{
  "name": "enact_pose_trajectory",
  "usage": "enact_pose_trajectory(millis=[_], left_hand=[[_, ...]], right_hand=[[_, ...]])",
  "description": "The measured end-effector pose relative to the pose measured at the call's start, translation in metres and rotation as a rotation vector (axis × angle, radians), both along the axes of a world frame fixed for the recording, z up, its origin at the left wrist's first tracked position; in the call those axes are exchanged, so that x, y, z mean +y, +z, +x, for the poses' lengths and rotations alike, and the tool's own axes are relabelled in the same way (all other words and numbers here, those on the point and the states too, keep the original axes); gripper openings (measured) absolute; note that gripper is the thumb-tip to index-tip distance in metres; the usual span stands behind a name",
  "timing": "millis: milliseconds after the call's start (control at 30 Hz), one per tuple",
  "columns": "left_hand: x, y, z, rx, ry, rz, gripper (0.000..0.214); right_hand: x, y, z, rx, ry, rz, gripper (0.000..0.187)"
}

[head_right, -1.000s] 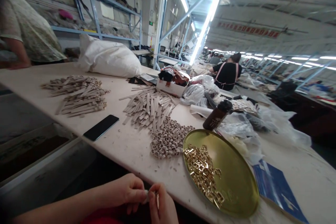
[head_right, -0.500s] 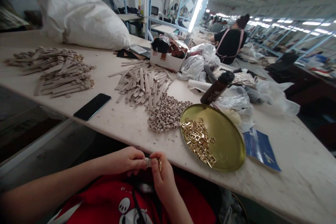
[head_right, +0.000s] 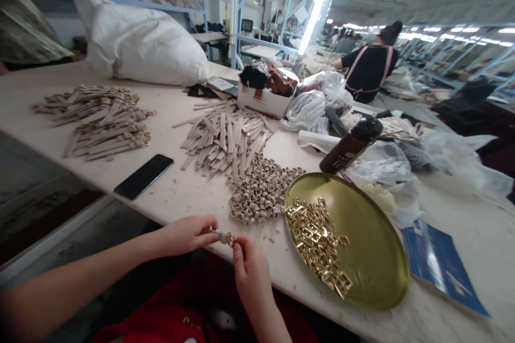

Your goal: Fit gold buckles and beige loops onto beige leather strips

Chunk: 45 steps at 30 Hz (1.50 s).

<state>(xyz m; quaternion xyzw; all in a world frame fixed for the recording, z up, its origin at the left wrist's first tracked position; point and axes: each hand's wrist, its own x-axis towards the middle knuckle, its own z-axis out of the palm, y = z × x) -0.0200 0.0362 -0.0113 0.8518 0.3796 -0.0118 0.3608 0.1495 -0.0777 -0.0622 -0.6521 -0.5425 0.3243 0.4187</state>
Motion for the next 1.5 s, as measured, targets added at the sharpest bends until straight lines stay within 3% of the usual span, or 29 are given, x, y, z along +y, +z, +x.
enact_pose_trajectory(millis=[167, 300, 367, 567, 667, 767, 900, 1000, 1100, 1200, 1267, 1367, 1500], left_hand=[[0.056, -0.011, -0.020, 0.116, -0.022, 0.381, 0.032], [0.089, -0.009, -0.003, 0.106, 0.064, 0.561, 0.034], [0.103, -0.008, 0.018, 0.163, 0.154, 0.547, 0.034], [0.130, -0.012, 0.070, 0.277, 0.241, 0.432, 0.029], [0.130, -0.011, 0.078, 0.312, 0.266, 0.351, 0.029], [0.126, 0.001, 0.070, 0.290, 0.299, 0.286, 0.030], [0.107, 0.027, 0.032, 0.189, 0.332, 0.187, 0.023], [0.068, 0.041, -0.006, 0.073, 0.321, 0.067, 0.026], [0.012, 0.041, -0.033, -0.067, 0.306, -0.077, 0.025], [-0.040, 0.033, -0.046, -0.328, 0.344, -0.453, 0.024], [-0.063, 0.028, -0.047, -0.358, 0.324, -0.612, 0.022], [-0.079, 0.023, -0.044, -0.331, 0.304, -0.733, 0.018], [-0.075, 0.017, -0.036, -0.363, 0.408, -0.830, 0.015]], right_hand=[[0.022, -0.020, 0.005, -0.104, -0.080, 0.068, 0.022], [0.021, -0.030, 0.009, -0.060, -0.118, 0.126, 0.019], [0.020, -0.030, 0.009, -0.052, -0.133, 0.144, 0.019], [0.020, -0.031, 0.006, -0.064, -0.153, 0.170, 0.019], [0.021, -0.031, 0.005, -0.085, -0.143, 0.161, 0.019], [0.019, -0.030, 0.004, -0.094, -0.130, 0.151, 0.019], [0.017, -0.029, 0.006, -0.081, -0.122, 0.193, 0.019], [0.018, -0.026, 0.003, 0.008, -0.141, 0.234, 0.022], [0.017, -0.013, -0.008, 0.214, -0.115, 0.156, 0.032], [0.012, 0.007, -0.023, 0.603, 0.021, -0.056, 0.043], [0.008, 0.017, -0.029, 0.835, 0.008, -0.118, 0.035], [0.002, 0.023, -0.030, 0.991, -0.118, -0.106, 0.025], [-0.003, 0.021, -0.020, 1.021, -0.268, -0.079, 0.025]])
